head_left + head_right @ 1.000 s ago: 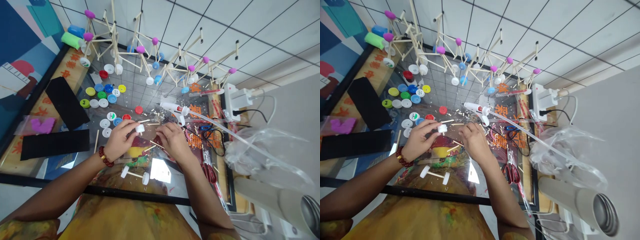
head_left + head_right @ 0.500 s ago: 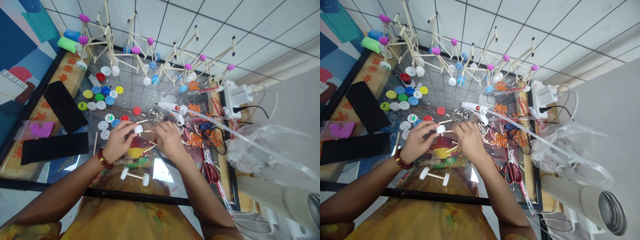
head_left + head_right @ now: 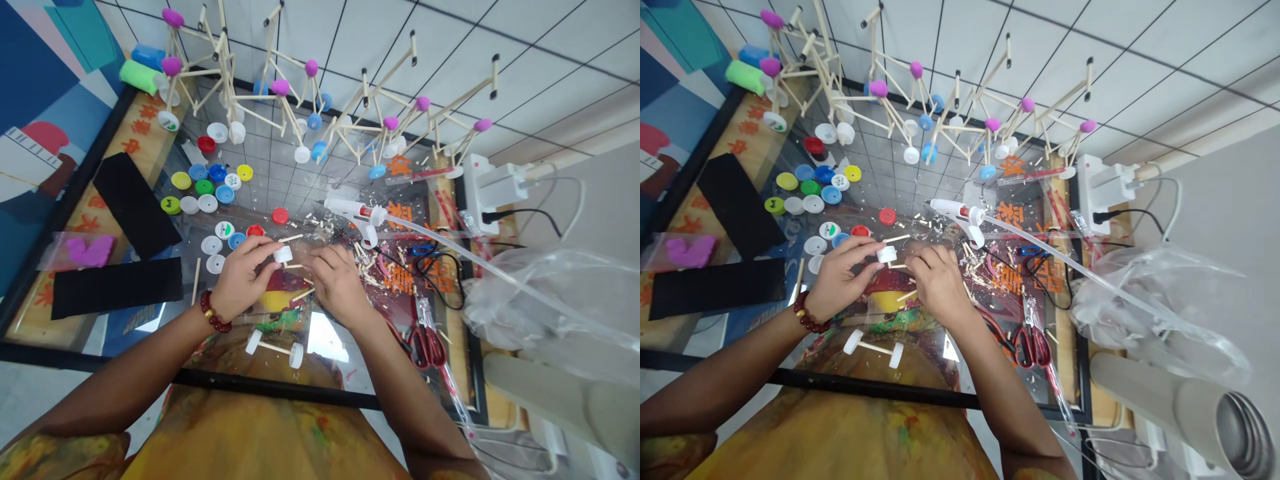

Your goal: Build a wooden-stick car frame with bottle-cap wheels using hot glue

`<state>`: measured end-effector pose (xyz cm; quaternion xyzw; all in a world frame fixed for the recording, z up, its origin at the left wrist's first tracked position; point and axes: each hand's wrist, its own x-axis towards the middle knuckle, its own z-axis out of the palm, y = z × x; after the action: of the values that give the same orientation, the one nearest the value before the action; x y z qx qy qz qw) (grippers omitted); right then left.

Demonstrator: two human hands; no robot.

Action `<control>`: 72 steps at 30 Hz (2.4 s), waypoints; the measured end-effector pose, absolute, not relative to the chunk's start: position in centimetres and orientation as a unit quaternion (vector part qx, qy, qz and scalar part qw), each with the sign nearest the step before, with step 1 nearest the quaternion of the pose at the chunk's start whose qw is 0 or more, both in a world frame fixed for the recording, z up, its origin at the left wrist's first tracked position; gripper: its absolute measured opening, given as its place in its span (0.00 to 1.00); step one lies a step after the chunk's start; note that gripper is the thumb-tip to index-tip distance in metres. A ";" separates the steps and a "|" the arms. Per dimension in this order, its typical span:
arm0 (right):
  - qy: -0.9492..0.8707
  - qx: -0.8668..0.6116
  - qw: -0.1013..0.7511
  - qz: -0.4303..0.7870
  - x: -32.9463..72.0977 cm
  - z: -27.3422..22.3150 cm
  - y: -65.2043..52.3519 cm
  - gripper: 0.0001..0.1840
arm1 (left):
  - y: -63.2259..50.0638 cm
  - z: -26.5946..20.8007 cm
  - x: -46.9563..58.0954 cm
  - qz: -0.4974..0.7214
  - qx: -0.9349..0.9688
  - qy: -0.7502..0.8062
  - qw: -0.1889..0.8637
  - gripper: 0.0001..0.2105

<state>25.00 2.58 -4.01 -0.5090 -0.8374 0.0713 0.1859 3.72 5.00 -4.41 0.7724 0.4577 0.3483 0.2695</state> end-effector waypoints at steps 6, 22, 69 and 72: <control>-0.833 -0.517 0.183 0.074 24.9 -4.1 2.5 0.10 | 5.0 -4.4 3.8 0.353 0.772 0.457 0.266 0.13; -0.829 -0.528 0.173 0.067 24.5 -4.4 2.5 0.08 | 4.9 -4.4 3.8 0.346 0.788 0.445 0.247 0.14; -0.813 -0.538 0.191 0.115 25.5 -3.5 2.9 0.09 | 4.8 -4.3 3.7 0.331 0.783 0.462 0.254 0.14; -0.820 -0.531 0.186 0.107 25.3 -3.5 3.0 0.08 | 4.9 -4.3 3.7 0.332 0.784 0.457 0.256 0.14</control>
<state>25.28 2.98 -3.46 -0.5312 -0.8196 0.1069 0.1861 3.69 4.88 -4.30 0.7840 0.4573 0.3325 0.2563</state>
